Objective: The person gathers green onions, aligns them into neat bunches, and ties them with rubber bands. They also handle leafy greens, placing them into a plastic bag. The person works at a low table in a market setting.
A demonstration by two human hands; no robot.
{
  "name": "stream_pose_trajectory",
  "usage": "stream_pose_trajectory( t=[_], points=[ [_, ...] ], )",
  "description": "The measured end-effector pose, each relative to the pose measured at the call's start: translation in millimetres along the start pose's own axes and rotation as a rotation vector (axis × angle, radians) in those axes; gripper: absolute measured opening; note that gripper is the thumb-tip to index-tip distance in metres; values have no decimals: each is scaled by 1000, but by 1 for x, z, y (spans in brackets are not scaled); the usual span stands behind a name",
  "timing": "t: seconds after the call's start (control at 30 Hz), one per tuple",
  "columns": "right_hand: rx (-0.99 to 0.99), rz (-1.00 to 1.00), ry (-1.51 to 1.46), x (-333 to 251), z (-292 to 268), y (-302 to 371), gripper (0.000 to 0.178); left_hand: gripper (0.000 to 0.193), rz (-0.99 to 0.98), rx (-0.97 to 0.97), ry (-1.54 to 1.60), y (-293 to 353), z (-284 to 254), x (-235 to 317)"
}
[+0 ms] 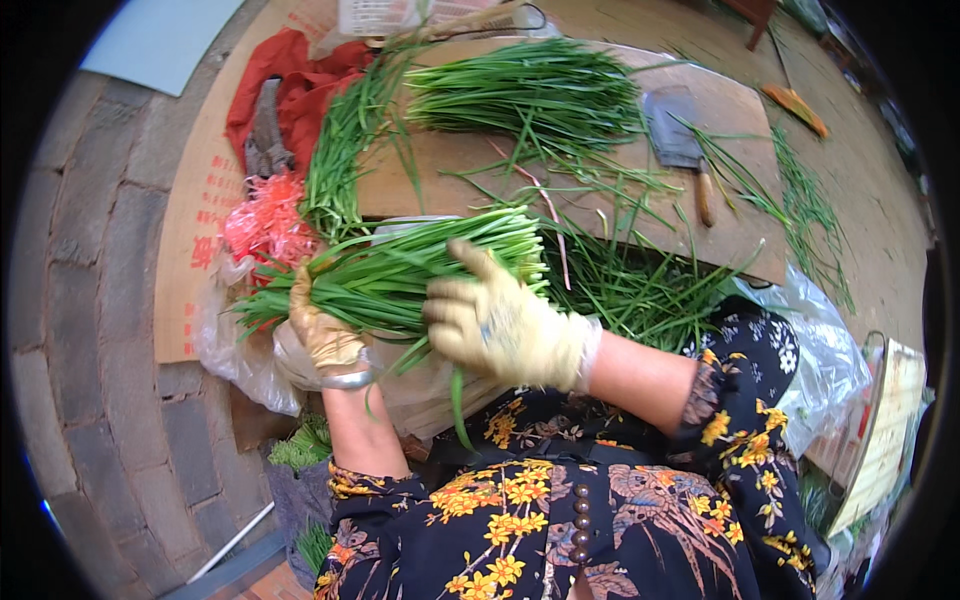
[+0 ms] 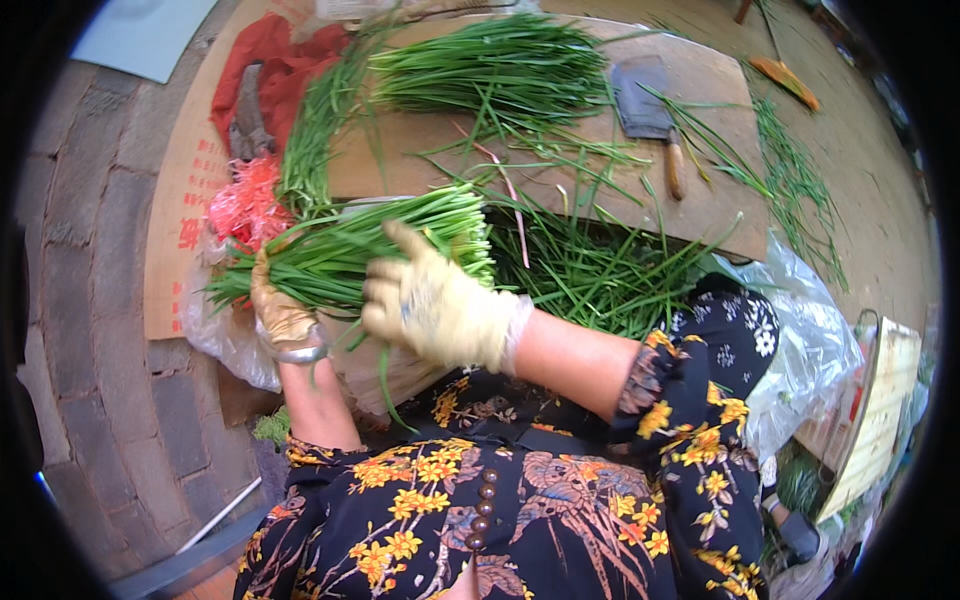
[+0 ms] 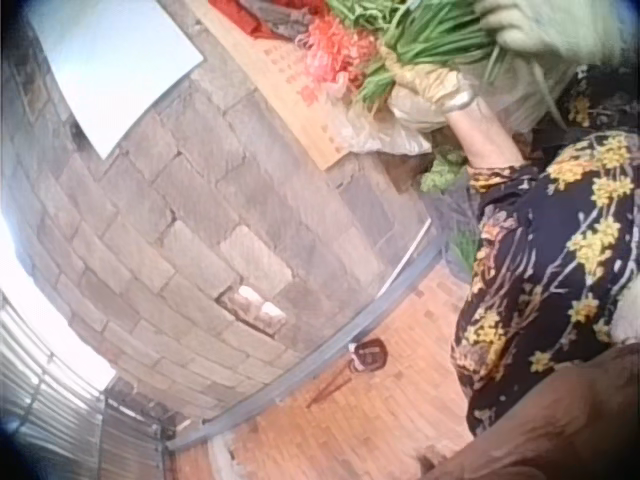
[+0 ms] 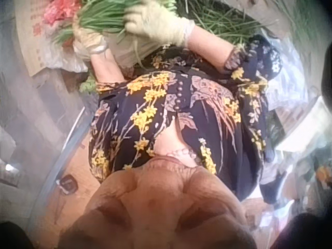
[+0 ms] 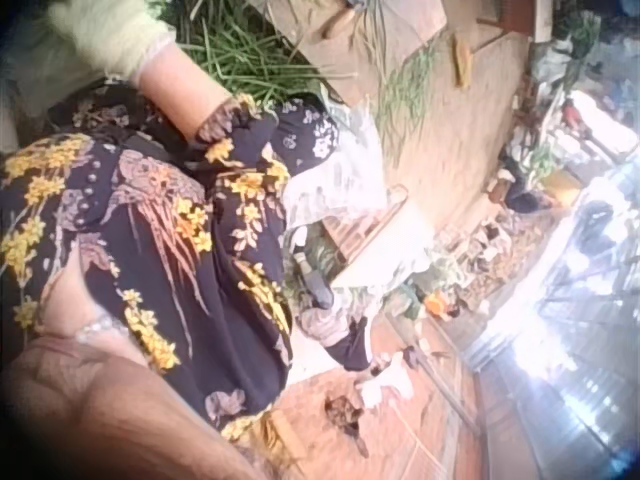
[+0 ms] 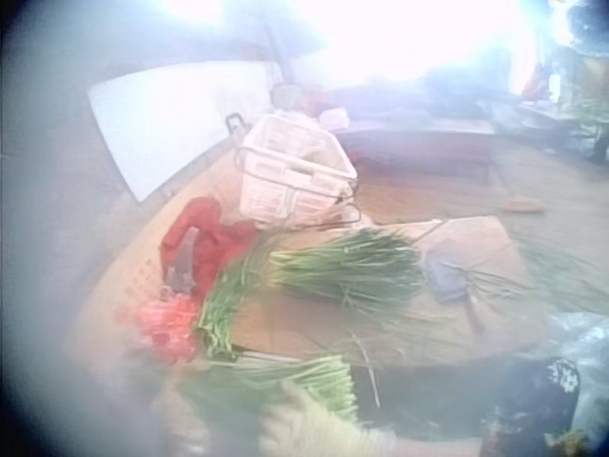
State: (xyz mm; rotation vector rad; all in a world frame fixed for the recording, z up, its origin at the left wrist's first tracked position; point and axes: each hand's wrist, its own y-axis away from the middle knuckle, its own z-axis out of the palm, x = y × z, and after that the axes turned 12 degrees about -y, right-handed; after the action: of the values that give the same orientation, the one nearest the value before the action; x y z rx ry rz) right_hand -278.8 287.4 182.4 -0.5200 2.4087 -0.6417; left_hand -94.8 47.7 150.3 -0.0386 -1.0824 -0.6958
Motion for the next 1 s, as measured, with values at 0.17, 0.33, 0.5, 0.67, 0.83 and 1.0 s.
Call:
stream_pose_trajectory(
  t=[0.17,0.33,0.5,0.67,0.83,1.0],
  points=[
    [-300,185,-264,-43,-43,58,11,24,-13,-89,141,-16,-48,-11],
    [-692,1087,-43,-29,-88,119,21,24,-70,62,66,-46,-93,-21],
    [22,968,-433,-30,-79,113,66,27,-27,158,-168,-37,-104,-78],
    [-85,654,-794,-55,-48,28,57,36,176,333,-275,-26,-89,-109],
    [15,484,-1043,-58,-66,36,36,39,-150,126,-70,-34,-97,-97],
    [732,1278,-1211,3,-73,75,29,44,-198,92,22,-34,-92,-105]
  ],
)
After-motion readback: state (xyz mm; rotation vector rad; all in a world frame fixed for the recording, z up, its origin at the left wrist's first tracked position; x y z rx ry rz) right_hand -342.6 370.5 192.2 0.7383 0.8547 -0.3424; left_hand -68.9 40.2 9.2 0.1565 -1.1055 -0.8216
